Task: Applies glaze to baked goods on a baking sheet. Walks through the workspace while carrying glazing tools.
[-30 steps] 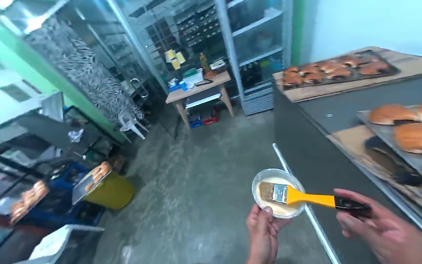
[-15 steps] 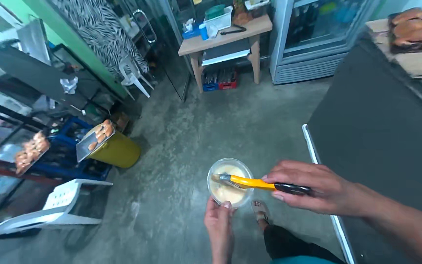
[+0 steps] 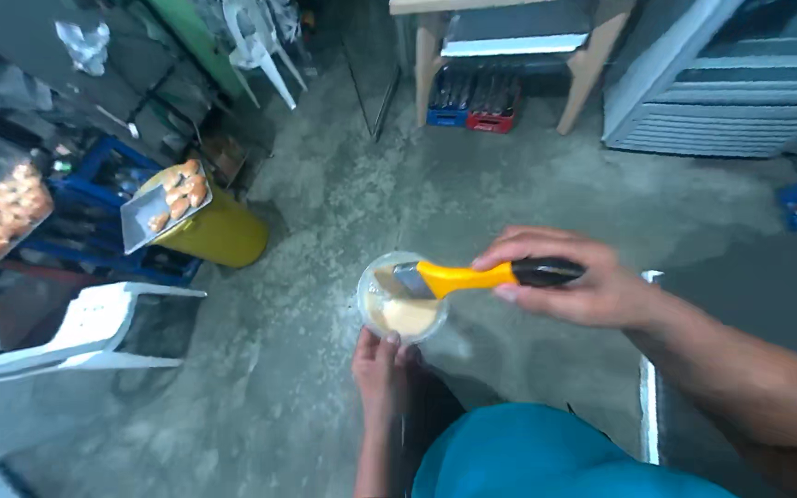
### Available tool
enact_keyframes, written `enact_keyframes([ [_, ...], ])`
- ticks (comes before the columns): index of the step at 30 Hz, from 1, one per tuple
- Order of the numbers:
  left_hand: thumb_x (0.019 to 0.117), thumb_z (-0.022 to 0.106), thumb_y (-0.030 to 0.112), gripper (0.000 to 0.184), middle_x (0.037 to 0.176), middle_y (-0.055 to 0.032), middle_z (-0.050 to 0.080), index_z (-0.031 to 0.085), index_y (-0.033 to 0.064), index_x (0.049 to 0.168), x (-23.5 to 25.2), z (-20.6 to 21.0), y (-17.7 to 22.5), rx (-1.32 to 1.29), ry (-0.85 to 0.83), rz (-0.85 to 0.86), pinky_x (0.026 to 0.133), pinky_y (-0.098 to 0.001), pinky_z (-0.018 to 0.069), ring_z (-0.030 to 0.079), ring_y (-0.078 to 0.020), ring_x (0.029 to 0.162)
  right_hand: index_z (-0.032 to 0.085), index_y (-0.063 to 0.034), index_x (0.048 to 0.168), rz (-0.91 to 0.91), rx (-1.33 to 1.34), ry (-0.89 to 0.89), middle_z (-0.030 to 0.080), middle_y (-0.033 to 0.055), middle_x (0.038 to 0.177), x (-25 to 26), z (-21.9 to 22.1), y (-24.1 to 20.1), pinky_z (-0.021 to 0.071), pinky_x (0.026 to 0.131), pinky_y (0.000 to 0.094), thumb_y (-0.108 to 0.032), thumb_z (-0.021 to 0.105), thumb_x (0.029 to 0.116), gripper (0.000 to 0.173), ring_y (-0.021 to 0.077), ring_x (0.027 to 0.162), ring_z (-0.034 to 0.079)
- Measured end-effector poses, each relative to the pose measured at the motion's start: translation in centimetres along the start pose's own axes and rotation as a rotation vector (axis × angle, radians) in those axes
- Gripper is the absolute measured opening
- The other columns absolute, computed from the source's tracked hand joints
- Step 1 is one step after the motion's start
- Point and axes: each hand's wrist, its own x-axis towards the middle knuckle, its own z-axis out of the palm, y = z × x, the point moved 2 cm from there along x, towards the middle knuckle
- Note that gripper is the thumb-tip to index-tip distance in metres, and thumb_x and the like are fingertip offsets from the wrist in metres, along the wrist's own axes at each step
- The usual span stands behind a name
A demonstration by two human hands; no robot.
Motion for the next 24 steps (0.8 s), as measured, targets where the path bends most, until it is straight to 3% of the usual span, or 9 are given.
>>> enact_keyframes([
  [4,0.0914,0.062,0.005,0.034,0.103,-0.0066,0.075,0.056,-0.0023,0.123,12.7,-0.1,0.9,-0.020,-0.090,-0.056,0.080,-0.0396,0.0643,0.075,-0.0175,0.087,0.071,-0.0129,0.114,0.060,-0.052,0.074,0.066,-0.0087,0.101,7.6,-1.2,7.9,0.0559,0.077,0.0122,-0.017,0.071,0.0911,0.023,-0.0038,0.091,0.063],
  [8,0.0871,0.073,0.018,0.032,0.096,-0.0055,0.076,0.065,0.0046,0.115,24.0,1.5,2.4,0.007,-0.184,-0.150,0.077,-0.0397,0.0645,0.075,-0.0178,0.083,0.072,-0.0054,0.112,0.251,0.059,0.202,0.068,-0.0058,0.101,14.8,-2.9,14.8,0.0568,0.078,0.0143,-0.011,0.069,0.0926,0.020,-0.0031,0.089,0.064],
  [12,0.0820,0.081,0.027,0.045,0.097,-0.0137,0.076,0.064,0.0008,0.114,33.5,5.2,2.3,-0.046,-0.212,-0.355,0.072,-0.0400,0.0651,0.076,-0.0233,0.082,0.065,-0.0033,0.123,0.492,0.314,0.441,0.070,-0.0079,0.093,18.8,-6.6,21.5,0.0547,0.063,0.0159,-0.011,0.069,0.0945,0.030,-0.0020,0.070,0.063],
  [17,0.0808,0.085,0.025,0.048,0.103,-0.0179,0.075,0.064,0.0006,0.116,45.7,10.8,-1.8,-0.142,-0.298,-0.532,0.076,-0.0416,0.0649,0.076,-0.0272,0.087,0.053,-0.0051,0.142,0.558,0.402,0.470,0.070,-0.0050,0.109,21.4,-13.8,30.5,0.0582,0.067,0.0191,-0.013,0.076,0.0896,0.058,0.0011,0.081,0.067],
  [21,0.0785,0.087,0.026,0.049,0.103,-0.0172,0.075,0.065,0.0019,0.115,55.9,15.8,-5.6,-0.137,-0.295,-0.552,0.077,-0.0422,0.0649,0.076,-0.0274,0.088,0.051,-0.0025,0.144,0.611,0.383,0.461,0.069,-0.0043,0.107,22.6,-21.5,40.4,0.0567,0.077,0.0203,-0.009,0.074,0.0869,0.062,0.0017,0.089,0.066],
  [24,0.0781,0.087,0.026,0.046,0.102,-0.0161,0.076,0.065,0.0037,0.112,63.3,20.7,-7.4,-0.126,-0.270,-0.522,0.075,-0.0412,0.0650,0.077,-0.0263,0.087,0.051,-0.0020,0.143,0.666,0.400,0.414,0.069,-0.0031,0.104,25.9,-27.3,45.9,0.0545,0.073,0.0193,-0.013,0.073,0.0893,0.059,0.0016,0.085,0.065],
])
